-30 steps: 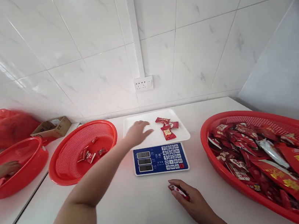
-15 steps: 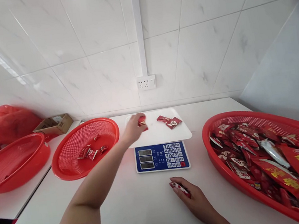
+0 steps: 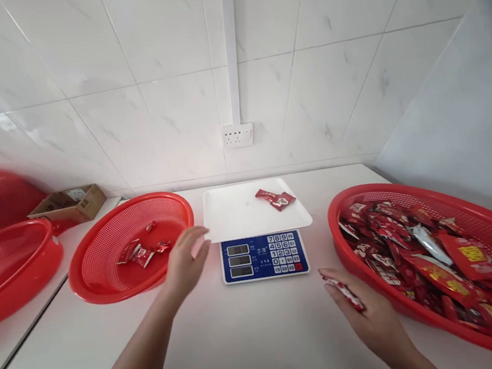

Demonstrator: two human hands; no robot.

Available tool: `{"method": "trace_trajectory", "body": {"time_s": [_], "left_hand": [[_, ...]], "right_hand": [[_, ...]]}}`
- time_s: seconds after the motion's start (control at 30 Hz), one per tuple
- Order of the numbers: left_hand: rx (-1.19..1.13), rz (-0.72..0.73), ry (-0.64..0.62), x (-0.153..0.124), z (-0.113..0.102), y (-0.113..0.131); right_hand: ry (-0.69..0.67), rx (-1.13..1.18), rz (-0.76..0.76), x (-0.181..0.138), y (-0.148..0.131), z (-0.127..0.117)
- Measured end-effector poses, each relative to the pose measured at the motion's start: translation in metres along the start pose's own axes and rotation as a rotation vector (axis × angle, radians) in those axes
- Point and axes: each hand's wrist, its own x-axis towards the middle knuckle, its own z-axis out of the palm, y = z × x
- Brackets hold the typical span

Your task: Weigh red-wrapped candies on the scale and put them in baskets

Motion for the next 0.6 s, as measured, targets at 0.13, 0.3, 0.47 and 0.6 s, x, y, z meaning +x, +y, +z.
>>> {"method": "trace_trajectory", "body": {"time_s": [0.13,0.3,0.47,0.6], "left_hand": [[-0.291,0.081,-0.265,-0.027,0.047,0.017],[-0.397,0.122,-0.545,-0.053,0.086,0.018],[-0.460,0.149,-0.683,-0.069,0.099,0.010],[-0.475,0.130,-0.685,-0.069,0.100,0.002]], "right_hand": [[0.172,-0.248,-0.077,0.012,0.002,-0.045],[0.112,-0.639,-0.066,0.040,0.020,-0.075],[-0.222,-0.581,-0.109,0.107,-0.017,-0.034],[-0.321,-0.587,-0.151,0.174,-0.042,0.033]]}}
